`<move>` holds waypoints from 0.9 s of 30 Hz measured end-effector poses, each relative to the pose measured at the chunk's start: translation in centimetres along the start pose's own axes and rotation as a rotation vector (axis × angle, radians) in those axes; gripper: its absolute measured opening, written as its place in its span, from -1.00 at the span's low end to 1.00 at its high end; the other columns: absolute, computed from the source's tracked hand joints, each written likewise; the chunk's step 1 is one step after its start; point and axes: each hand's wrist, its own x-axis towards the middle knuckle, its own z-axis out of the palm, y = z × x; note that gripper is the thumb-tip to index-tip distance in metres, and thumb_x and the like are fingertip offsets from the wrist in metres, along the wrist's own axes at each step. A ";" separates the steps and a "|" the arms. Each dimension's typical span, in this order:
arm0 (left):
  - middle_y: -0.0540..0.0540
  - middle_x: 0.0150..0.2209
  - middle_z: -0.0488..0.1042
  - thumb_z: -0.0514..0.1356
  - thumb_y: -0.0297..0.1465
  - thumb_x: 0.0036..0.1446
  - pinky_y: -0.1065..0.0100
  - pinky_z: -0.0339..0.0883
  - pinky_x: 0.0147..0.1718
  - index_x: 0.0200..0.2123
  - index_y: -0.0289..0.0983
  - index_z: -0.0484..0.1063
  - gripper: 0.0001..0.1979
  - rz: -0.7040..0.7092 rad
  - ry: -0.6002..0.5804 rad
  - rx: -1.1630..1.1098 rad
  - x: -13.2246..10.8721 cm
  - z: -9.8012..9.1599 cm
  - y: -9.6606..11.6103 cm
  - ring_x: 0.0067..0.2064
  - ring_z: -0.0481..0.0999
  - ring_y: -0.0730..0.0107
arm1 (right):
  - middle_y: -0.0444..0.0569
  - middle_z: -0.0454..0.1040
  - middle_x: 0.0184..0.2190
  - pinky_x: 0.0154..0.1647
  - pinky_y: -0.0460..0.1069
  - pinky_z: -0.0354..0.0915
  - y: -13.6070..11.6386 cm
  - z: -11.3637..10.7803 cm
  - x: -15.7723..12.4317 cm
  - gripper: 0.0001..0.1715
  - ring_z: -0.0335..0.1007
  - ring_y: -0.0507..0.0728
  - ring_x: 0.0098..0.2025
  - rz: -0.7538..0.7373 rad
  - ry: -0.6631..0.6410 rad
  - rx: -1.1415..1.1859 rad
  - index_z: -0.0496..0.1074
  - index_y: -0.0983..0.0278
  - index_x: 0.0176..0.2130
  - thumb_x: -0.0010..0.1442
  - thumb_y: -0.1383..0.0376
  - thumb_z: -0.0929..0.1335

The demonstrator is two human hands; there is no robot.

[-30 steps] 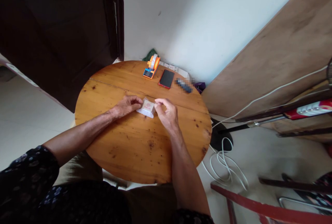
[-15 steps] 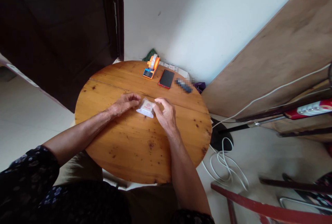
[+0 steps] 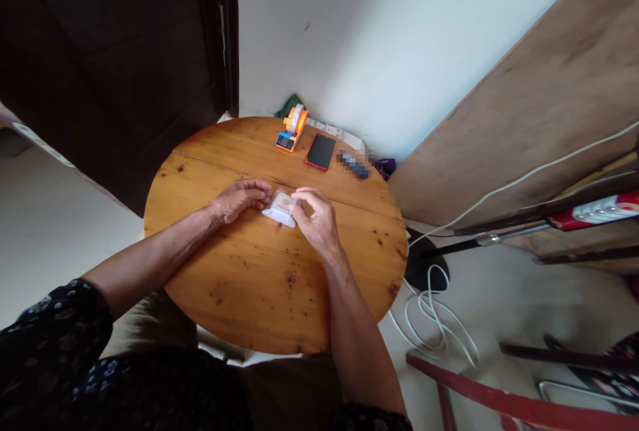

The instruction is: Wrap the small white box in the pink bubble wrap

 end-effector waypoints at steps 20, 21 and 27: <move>0.03 -0.43 0.52 0.29 -0.44 -0.04 0.44 0.28 -0.36 -0.32 -0.30 0.54 -0.85 0.090 -0.106 0.229 -0.1 0.0 -0.4 -0.42 0.39 0.53 | -0.02 0.65 -0.11 0.04 0.15 0.24 -0.5 1.0 -0.6 -0.80 0.55 0.20 -0.07 -0.238 -0.006 -0.364 0.57 0.16 -0.28 0.34 0.23 0.35; 0.03 -0.42 0.52 0.29 -0.42 -0.04 0.44 0.27 -0.35 -0.30 -0.30 0.54 -0.83 0.096 -0.106 0.259 -0.1 0.0 -0.5 -0.41 0.39 0.53 | -0.02 0.65 -0.11 0.04 0.14 0.23 -0.4 1.0 -0.6 -0.78 0.55 0.20 -0.07 -0.239 -0.011 -0.381 0.55 0.17 -0.28 0.36 0.24 0.32; -0.01 -0.35 0.53 0.34 -0.34 -0.01 0.39 0.31 -0.26 -0.27 -0.33 0.52 -0.78 0.128 -0.132 0.312 -0.4 0.3 -0.8 -0.34 0.44 0.48 | 0.03 0.64 -0.10 0.03 0.12 0.27 0.0 0.8 -0.6 -0.78 0.54 0.20 -0.04 -0.153 0.103 -0.330 0.44 0.19 -0.27 0.39 0.27 0.24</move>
